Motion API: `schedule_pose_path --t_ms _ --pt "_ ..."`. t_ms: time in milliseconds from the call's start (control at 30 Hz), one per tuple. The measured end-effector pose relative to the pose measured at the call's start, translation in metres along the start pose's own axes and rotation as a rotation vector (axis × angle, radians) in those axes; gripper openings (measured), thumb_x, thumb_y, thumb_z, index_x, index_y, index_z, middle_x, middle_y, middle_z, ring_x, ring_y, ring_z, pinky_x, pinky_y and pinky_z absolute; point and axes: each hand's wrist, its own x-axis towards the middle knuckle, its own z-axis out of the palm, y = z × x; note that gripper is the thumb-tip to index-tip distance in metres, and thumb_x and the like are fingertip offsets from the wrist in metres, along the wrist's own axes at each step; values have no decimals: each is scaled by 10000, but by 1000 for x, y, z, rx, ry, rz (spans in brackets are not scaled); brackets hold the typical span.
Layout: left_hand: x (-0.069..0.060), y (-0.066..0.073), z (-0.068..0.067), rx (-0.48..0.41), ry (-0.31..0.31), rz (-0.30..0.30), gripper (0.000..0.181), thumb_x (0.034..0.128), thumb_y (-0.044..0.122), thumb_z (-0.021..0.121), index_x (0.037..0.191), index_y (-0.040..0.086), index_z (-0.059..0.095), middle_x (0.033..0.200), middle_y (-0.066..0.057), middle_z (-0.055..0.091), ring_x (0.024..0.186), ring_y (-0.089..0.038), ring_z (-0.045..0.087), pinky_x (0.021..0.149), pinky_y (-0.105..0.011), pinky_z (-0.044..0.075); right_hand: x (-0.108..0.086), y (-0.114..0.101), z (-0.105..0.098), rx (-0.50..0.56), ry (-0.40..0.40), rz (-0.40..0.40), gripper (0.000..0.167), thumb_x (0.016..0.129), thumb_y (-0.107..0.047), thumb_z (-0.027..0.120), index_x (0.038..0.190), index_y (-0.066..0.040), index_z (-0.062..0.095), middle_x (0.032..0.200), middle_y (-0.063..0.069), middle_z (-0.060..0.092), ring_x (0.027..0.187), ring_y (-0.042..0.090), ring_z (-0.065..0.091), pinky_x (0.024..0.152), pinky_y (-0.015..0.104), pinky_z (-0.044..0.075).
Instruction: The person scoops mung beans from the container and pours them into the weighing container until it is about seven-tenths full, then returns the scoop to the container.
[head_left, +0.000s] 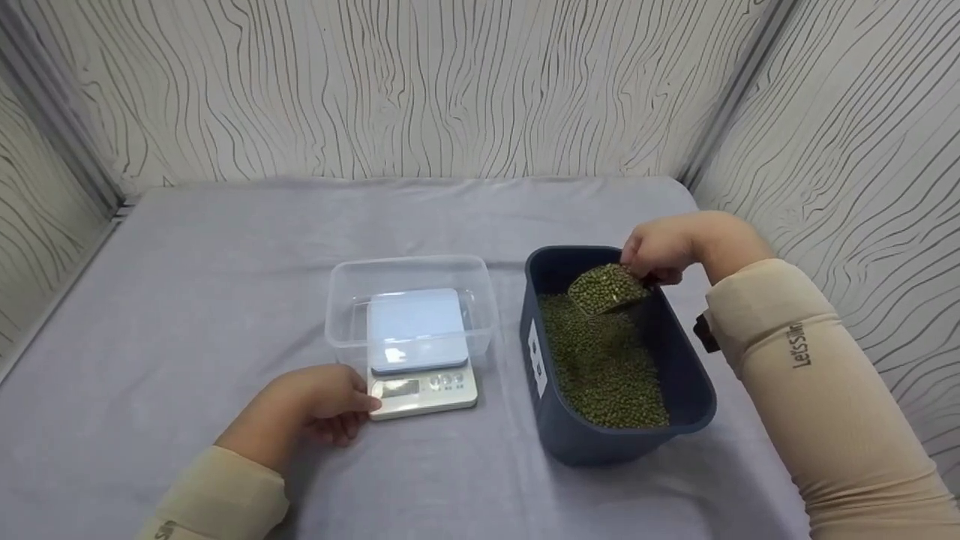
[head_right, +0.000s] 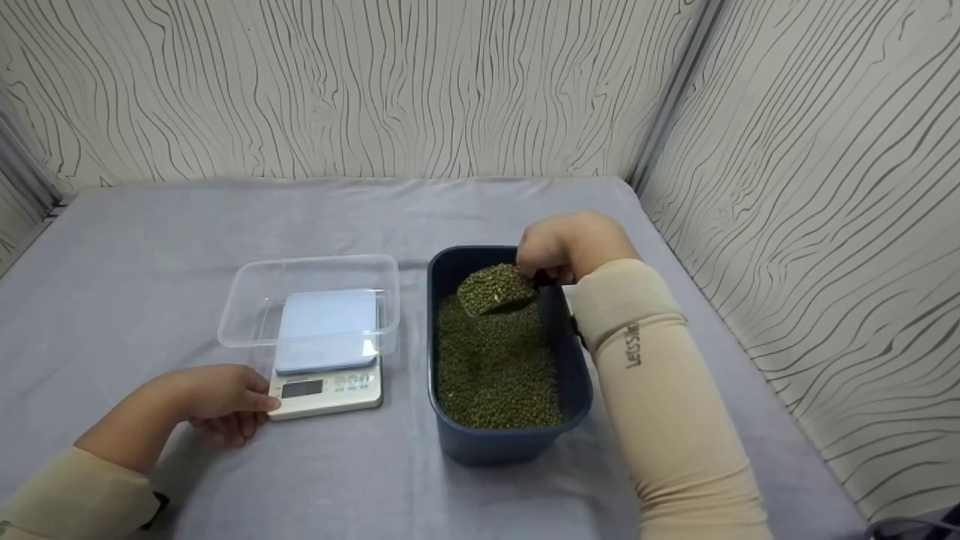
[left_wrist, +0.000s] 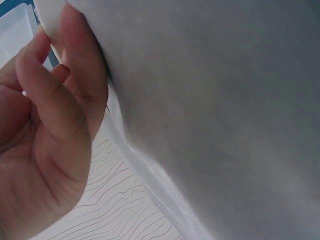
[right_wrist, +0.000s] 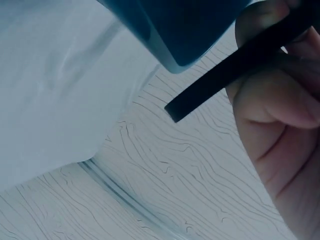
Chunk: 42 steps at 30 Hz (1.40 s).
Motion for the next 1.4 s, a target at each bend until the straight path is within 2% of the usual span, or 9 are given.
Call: schedule_pose_path --t_ms 233,433,667,800,1100,1400 --pt "-3 0 0 0 9 5 222 889 243 590 784 47 591 631 -56 601 501 -134 557 433 -219 434 1 7 -2 61 11 64 313 762 75 332 540 -145 315 470 -27 339 403 86 319 427 241 343" --pt "-3 2 -2 18 -24 0 224 901 237 567 788 45 587 653 -60 608 517 -134 564 458 -223 451 4 12 0 123 60 99 327 855 19 355 572 -143 332 504 -14 372 435 88 345 436 243 354" --pt "-1 1 -2 41 -25 -3 214 879 244 597 790 50 583 651 -57 601 507 -133 540 440 -213 433 5 19 0 161 88 129 282 884 -19 366 626 -127 397 609 30 519 496 84 404 478 204 366" --pt "-1 0 -2 50 -30 -9 214 869 240 614 783 47 584 649 -56 598 513 -135 538 450 -218 435 3 18 -1 155 104 158 242 881 -39 390 654 -113 430 640 28 543 516 77 418 497 191 376" --pt "-1 2 -2 68 -34 -8 212 870 246 616 793 50 584 663 -63 605 544 -145 565 480 -241 463 2 16 -2 154 112 149 258 872 -31 384 633 -126 408 579 -5 467 493 64 394 485 181 355" --pt "-4 1 0 26 3 -4 206 847 239 645 790 54 575 657 -62 598 524 -143 549 449 -223 440 0 19 -3 133 122 122 275 903 -46 364 649 -129 427 620 16 527 506 85 403 499 201 362"
